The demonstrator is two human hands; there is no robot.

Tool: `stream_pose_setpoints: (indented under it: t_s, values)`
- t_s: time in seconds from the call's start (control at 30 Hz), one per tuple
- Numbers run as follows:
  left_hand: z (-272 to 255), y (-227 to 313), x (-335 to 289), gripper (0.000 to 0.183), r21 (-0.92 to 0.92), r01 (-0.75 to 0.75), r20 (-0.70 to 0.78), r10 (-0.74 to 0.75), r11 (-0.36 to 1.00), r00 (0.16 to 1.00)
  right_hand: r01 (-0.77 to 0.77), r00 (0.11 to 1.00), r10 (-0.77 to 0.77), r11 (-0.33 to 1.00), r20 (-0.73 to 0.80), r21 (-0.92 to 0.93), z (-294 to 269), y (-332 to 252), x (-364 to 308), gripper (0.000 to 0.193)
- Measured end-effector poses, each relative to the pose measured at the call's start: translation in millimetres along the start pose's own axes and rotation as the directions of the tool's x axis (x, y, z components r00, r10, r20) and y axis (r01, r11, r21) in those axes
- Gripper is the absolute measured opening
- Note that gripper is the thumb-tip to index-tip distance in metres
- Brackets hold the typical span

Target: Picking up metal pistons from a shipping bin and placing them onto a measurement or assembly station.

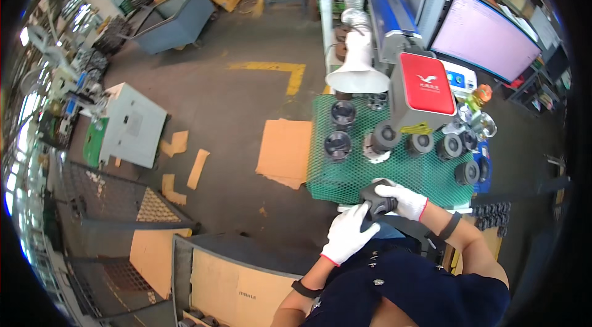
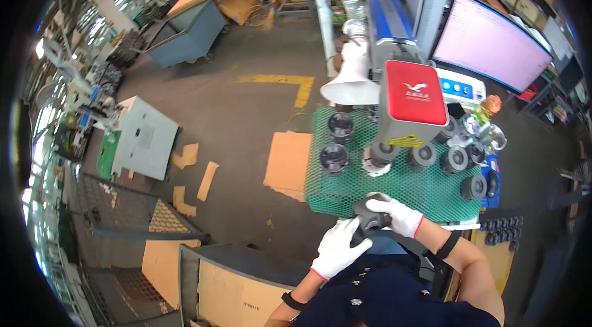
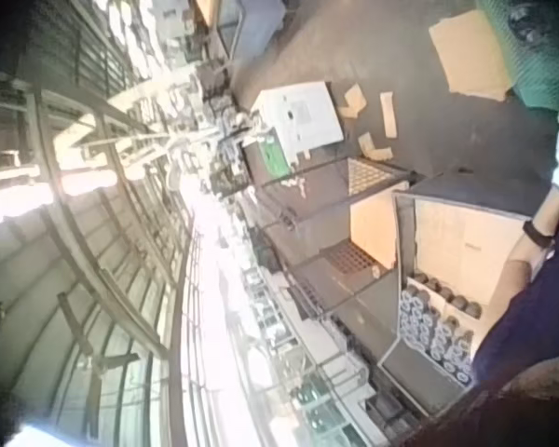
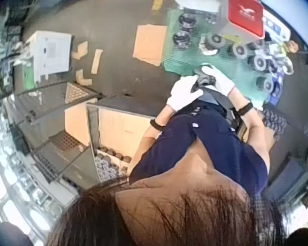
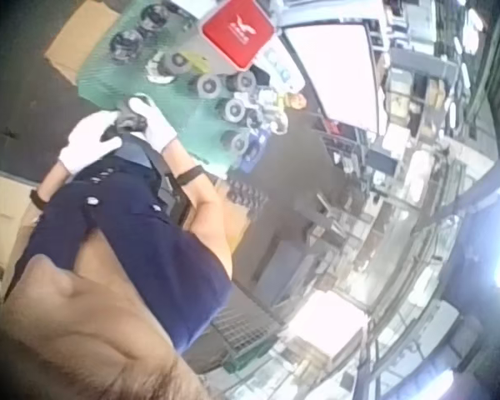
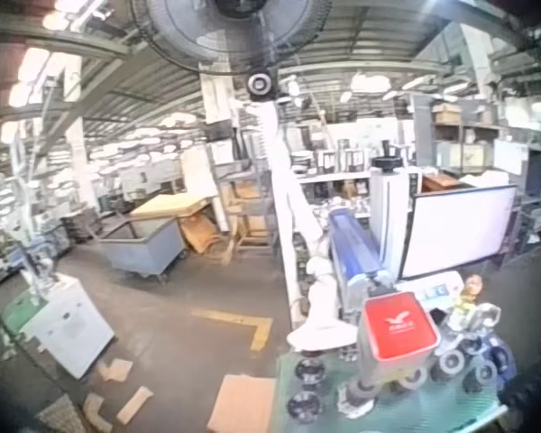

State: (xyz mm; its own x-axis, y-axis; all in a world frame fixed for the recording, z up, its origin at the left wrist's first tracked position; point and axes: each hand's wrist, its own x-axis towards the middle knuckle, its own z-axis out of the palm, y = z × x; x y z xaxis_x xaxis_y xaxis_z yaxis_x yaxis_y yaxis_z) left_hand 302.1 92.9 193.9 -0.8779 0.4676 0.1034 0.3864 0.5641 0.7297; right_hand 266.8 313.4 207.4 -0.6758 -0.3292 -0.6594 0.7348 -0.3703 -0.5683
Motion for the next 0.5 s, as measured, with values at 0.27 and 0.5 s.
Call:
stream_pose_setpoints:
  t_s: [0.27,0.5]
  values:
    - [-36.0,14.6,-12.0,0.027,-0.758,0.147,-0.229,-0.47,0.635,0.852,0.061,0.861,-0.072,0.997,0.503,0.038,37.4,-15.7,7.4,0.079]
    - [19.4,9.5,28.9,0.045,-0.314,0.375,0.24,-0.309,0.872,0.92,-0.035,0.972,-0.013,0.979,0.234,0.201,-29.1,22.4,14.9,0.059]
